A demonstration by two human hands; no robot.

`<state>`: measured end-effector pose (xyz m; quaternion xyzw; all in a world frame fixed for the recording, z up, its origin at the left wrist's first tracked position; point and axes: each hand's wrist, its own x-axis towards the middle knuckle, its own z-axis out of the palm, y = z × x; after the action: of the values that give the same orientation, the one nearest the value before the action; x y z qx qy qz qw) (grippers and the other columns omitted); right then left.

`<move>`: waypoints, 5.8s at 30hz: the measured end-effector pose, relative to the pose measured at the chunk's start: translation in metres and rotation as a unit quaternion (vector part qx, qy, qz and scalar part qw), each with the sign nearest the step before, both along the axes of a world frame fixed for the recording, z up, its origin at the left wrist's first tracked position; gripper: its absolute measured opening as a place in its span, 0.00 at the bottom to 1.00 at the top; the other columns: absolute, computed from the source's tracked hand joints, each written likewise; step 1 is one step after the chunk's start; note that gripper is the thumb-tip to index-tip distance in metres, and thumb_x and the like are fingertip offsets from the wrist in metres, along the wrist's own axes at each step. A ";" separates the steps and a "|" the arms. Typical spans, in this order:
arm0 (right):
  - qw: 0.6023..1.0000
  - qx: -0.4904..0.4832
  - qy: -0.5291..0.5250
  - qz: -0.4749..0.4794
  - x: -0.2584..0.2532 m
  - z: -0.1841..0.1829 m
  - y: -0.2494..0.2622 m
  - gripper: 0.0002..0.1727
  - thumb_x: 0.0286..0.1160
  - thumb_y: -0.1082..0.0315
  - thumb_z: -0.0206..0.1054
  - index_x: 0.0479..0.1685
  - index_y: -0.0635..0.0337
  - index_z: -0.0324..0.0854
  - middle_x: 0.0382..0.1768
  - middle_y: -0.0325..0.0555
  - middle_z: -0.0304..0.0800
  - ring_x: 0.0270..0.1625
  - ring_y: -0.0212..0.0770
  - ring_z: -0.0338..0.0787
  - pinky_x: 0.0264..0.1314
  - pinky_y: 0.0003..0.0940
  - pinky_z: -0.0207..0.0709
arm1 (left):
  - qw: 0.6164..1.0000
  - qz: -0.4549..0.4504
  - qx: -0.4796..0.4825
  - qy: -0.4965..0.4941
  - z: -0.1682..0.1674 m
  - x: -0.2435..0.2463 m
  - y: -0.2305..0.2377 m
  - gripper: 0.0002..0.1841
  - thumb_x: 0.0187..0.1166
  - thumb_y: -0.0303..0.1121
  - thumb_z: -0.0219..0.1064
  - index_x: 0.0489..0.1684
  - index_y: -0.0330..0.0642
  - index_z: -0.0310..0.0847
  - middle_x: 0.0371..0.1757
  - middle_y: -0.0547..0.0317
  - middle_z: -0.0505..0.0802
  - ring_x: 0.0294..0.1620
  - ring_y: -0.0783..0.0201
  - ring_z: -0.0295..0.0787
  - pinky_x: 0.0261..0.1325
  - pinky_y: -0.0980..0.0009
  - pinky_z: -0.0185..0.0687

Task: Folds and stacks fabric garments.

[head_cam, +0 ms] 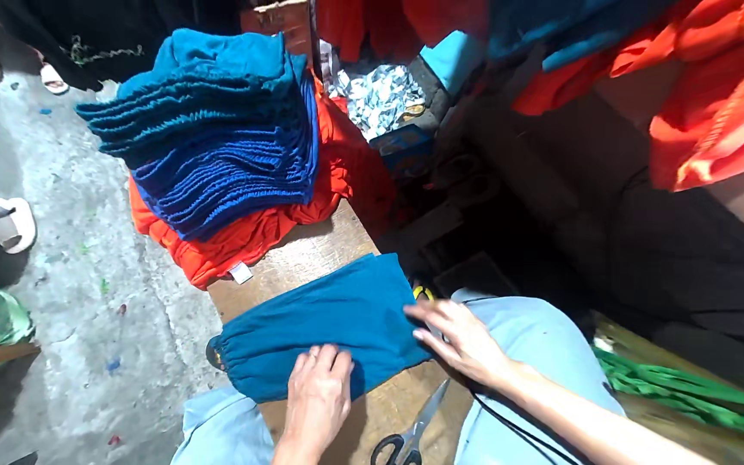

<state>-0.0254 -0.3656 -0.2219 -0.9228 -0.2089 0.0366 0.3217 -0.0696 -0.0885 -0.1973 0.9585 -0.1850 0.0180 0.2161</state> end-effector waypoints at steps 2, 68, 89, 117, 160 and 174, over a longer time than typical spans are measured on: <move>0.973 0.078 0.164 -0.144 0.023 0.007 0.020 0.29 0.89 0.55 0.54 0.82 0.64 0.71 0.73 0.59 0.81 0.74 0.55 0.82 0.76 0.57 0.73 | 0.998 0.024 -0.022 -0.050 -0.009 0.023 -0.021 0.11 0.78 0.30 0.64 0.47 0.39 0.93 0.52 0.47 0.95 0.58 0.46 0.93 0.63 0.46 0.85; 0.983 -0.128 0.130 -0.002 -0.086 0.026 0.044 0.35 0.69 0.59 0.74 0.81 0.52 0.76 0.86 0.43 0.72 0.85 0.57 0.72 0.71 0.73 0.66 | 0.993 -0.078 0.013 0.092 -0.015 0.185 -0.073 0.09 0.86 0.32 0.64 0.49 0.35 0.86 0.42 0.37 0.90 0.45 0.36 0.91 0.47 0.39 0.84; 0.997 -0.071 0.019 -0.034 -0.023 -0.023 0.031 0.42 0.86 0.37 0.45 0.84 0.62 0.71 0.84 0.63 0.69 0.86 0.73 0.66 0.80 0.82 0.49 | 0.993 0.099 -0.038 -0.045 -0.037 0.060 -0.020 0.22 0.85 0.45 0.59 0.74 0.50 0.84 0.81 0.49 0.81 0.86 0.43 0.69 0.83 0.27 0.52; 0.901 0.229 0.309 -0.198 0.102 -0.021 0.023 0.06 0.72 0.75 0.61 0.40 0.53 0.77 0.26 0.26 0.84 0.22 0.18 0.80 0.25 0.11 0.75 | 0.800 0.485 -0.323 0.140 -0.028 0.006 0.116 0.13 0.71 0.33 0.77 0.49 0.39 0.89 0.45 0.55 0.93 0.49 0.64 0.90 0.59 0.60 0.83; 0.997 0.025 -0.026 0.064 0.076 0.002 0.154 0.33 0.86 0.52 0.58 0.74 0.75 0.73 0.74 0.73 0.76 0.82 0.72 0.69 0.82 0.73 0.56 | 0.730 0.453 -0.450 0.242 -0.023 -0.022 0.131 0.10 0.74 0.37 0.74 0.41 0.40 0.92 0.58 0.57 0.89 0.63 0.67 0.83 0.65 0.66 0.79; 0.860 0.249 0.274 -0.352 0.038 -0.008 0.045 0.08 0.84 0.76 0.60 0.38 0.62 0.85 0.30 0.33 0.86 0.32 0.22 0.84 0.38 0.18 0.79 | 0.726 0.439 -0.470 0.244 -0.034 -0.013 0.146 0.05 0.75 0.29 0.64 0.40 0.39 0.84 0.34 0.65 0.92 0.37 0.72 0.91 0.45 0.71 0.90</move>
<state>0.0125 -0.3205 -0.2300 -0.7767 0.2239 0.1188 0.5766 -0.0823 0.0576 -0.2318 0.6800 0.3475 -0.0386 0.6445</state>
